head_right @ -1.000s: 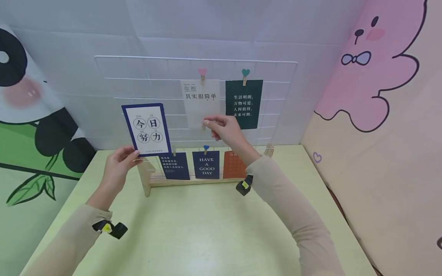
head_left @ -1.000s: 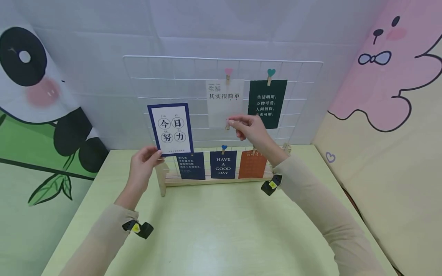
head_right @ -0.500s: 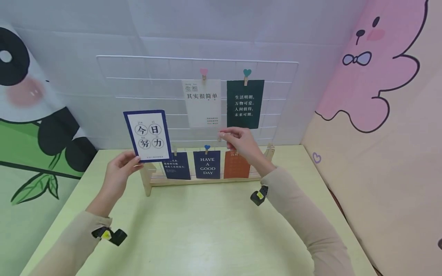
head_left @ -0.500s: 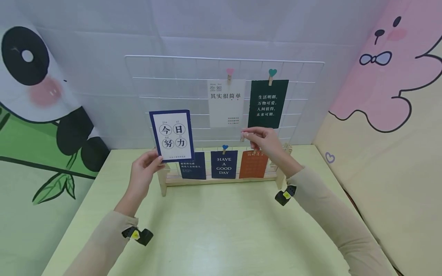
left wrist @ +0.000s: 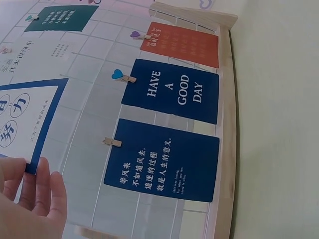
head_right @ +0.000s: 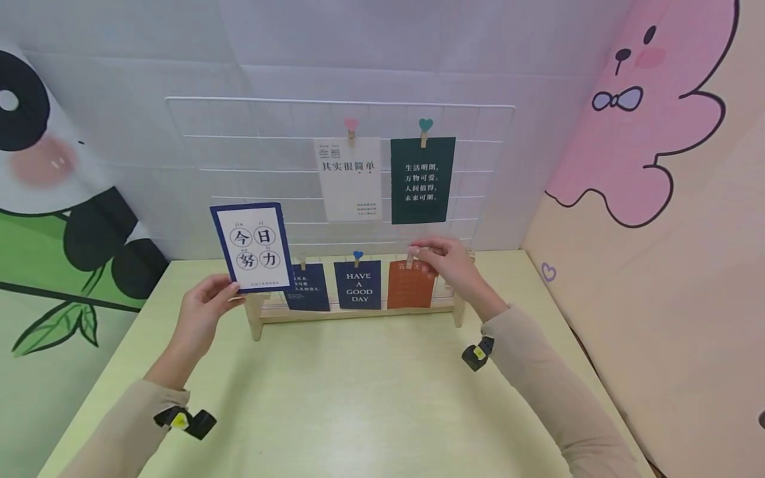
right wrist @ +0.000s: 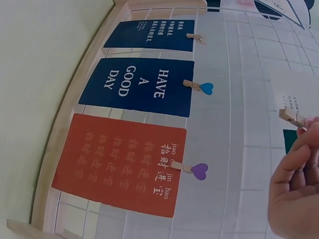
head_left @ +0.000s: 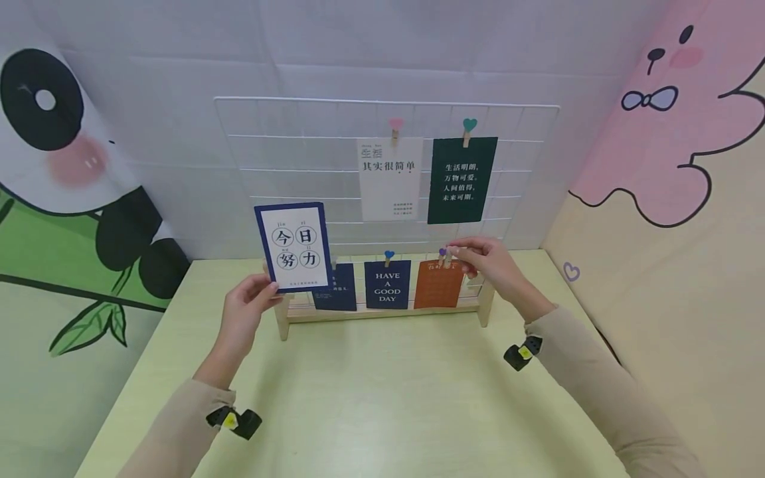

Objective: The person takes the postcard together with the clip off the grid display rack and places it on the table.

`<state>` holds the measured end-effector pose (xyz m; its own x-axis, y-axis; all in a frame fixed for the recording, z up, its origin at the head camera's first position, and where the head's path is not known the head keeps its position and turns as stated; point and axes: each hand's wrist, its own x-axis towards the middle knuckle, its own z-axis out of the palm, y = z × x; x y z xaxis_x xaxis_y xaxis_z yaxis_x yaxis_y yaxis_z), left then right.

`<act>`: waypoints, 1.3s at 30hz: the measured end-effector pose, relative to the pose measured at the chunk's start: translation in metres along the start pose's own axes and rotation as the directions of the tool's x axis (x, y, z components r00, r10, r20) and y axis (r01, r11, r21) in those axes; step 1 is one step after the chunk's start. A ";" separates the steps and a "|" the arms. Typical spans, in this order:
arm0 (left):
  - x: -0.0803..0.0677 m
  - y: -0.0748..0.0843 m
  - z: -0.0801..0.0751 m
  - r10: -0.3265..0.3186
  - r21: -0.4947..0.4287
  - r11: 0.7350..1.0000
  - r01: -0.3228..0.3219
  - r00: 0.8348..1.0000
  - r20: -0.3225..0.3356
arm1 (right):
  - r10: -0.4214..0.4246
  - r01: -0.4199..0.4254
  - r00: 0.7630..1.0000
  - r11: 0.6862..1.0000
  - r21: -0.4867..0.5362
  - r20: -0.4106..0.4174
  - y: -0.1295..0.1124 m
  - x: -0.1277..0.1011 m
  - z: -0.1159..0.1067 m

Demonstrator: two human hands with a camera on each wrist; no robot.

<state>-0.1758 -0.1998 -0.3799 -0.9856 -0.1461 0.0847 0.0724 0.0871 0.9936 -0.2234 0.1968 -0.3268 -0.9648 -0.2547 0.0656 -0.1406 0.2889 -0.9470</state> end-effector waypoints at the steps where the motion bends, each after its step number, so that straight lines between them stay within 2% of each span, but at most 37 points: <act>1: -0.001 -0.001 -0.001 0.001 0.001 1.000 -0.001 1.000 0.001 | 0.008 -0.008 1.000 1.000 -0.004 0.001 0.002 -0.002 -0.002; 10: -0.011 -0.010 -0.012 -0.004 0.046 0.999 0.004 1.000 0.004 | 0.010 -0.009 0.999 1.000 -0.019 0.036 0.016 -0.018 -0.024; 22: -0.024 -0.022 -0.029 -0.078 0.077 0.994 0.081 0.996 -0.033 | 0.052 -0.051 0.999 0.998 -0.044 0.014 0.042 -0.033 -0.050; 29: -0.032 -0.032 -0.039 -0.092 0.092 0.991 0.095 0.995 -0.042 | 0.105 -0.104 0.994 0.991 -0.087 0.008 0.054 -0.041 -0.062; 39: -0.037 -0.047 -0.054 -0.146 0.117 0.981 0.153 0.987 -0.072 | 0.116 -0.119 0.993 0.986 -0.114 -0.026 0.076 -0.053 -0.079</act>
<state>-0.1349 -0.2522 -0.4261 -0.9722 -0.2274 -0.0557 -0.0979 0.1786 0.9790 -0.2000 0.3053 -0.3776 -0.9800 -0.1955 -0.0371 -0.0495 0.4202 -0.9061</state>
